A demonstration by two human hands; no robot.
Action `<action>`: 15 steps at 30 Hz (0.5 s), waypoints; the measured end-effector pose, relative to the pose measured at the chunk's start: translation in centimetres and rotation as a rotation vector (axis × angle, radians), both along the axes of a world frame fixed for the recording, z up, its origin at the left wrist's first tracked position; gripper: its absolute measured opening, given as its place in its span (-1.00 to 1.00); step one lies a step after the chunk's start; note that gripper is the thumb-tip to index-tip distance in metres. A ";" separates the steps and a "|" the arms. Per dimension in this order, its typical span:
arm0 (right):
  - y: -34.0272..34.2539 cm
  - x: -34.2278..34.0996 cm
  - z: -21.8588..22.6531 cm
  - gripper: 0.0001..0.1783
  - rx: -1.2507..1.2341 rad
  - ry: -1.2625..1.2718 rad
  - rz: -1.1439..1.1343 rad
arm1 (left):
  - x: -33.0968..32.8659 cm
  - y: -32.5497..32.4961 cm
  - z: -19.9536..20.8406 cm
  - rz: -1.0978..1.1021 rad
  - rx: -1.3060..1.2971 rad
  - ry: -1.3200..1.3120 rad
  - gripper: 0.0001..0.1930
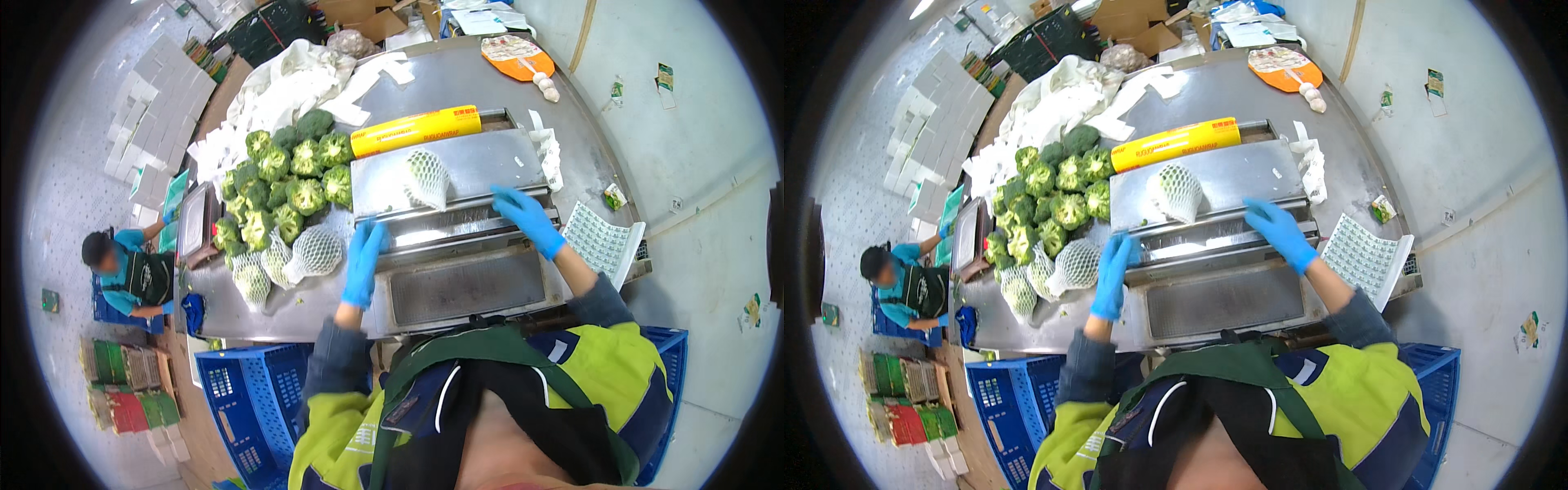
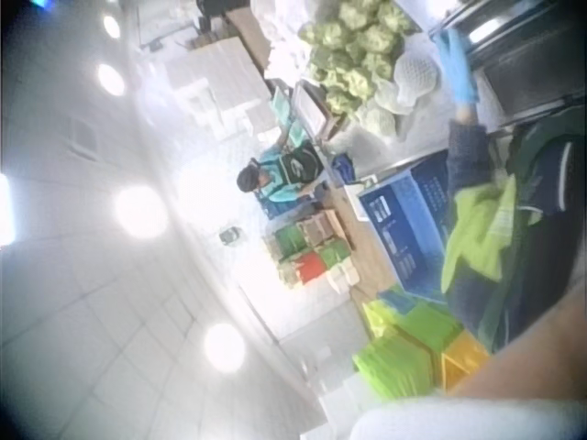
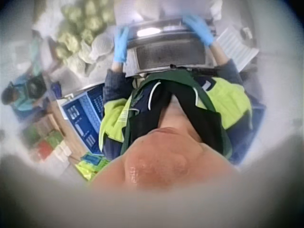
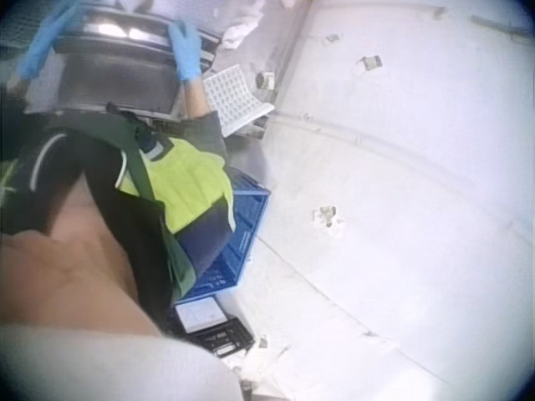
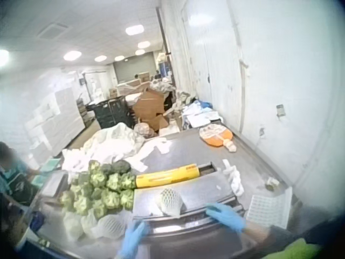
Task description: The person places broccoli heads into white mesh nets, weighs some of them on a scale, and wraps the netted broccoli in plastic film using a heat-sealing machine before placing the finished items into a blue crate.
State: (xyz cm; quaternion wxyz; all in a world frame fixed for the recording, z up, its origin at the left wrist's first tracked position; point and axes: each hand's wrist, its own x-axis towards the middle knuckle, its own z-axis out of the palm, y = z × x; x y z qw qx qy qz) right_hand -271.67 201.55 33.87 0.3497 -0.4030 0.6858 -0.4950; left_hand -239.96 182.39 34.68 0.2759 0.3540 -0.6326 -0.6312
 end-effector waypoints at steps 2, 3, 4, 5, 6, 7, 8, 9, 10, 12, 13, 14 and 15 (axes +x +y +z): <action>1.4 0.5 -0.9 -0.42 0.113 -0.324 0.000 | 1.6 -0.2 -1.8 0.056 0.291 0.009 -0.43; 1.2 1.1 -0.8 -0.44 0.115 -0.409 0.005 | 2.3 0.3 -3.1 0.091 0.451 0.006 -0.47; -0.6 1.7 0.0 -0.46 0.105 -0.483 0.025 | 1.7 -0.6 -4.2 0.142 0.471 0.112 -0.53; -2.2 2.3 -0.1 -0.49 0.139 -0.568 0.003 | 1.2 -1.8 -5.1 0.128 0.544 0.143 -0.51; -3.8 2.4 -0.7 -0.51 0.123 -0.583 0.013 | 0.9 -3.1 -6.2 0.116 0.617 0.178 -0.49; -5.4 3.0 -1.5 -0.53 0.115 -0.600 0.036 | 1.3 -4.4 -8.1 0.128 0.619 0.205 -0.47; -6.5 3.9 -2.1 -0.55 0.115 -0.621 0.072 | 2.3 -5.4 -9.4 0.157 0.621 0.232 -0.46; -6.3 4.8 -1.5 -0.67 0.047 -0.603 0.143 | 3.2 -5.3 -9.7 0.187 0.620 0.197 -0.53; -4.9 3.9 -1.5 -0.75 0.079 -0.417 0.139 | 2.5 -3.6 -7.8 0.134 0.577 0.224 -0.63; -0.4 4.3 0.1 -0.76 0.091 -0.367 0.008 | 3.1 0.9 -2.8 0.148 0.427 0.129 -0.78; 2.1 3.0 -1.0 -0.75 0.180 -0.255 0.054 | 4.6 2.5 -3.1 0.101 0.390 0.126 -0.81; 4.3 4.8 1.5 -0.75 0.109 -0.193 0.061 | 5.0 4.7 -0.2 0.084 0.404 0.182 -0.80; 5.8 5.9 4.7 -0.76 0.200 -0.160 0.077 | 6.0 6.0 0.9 0.059 0.434 0.234 -0.81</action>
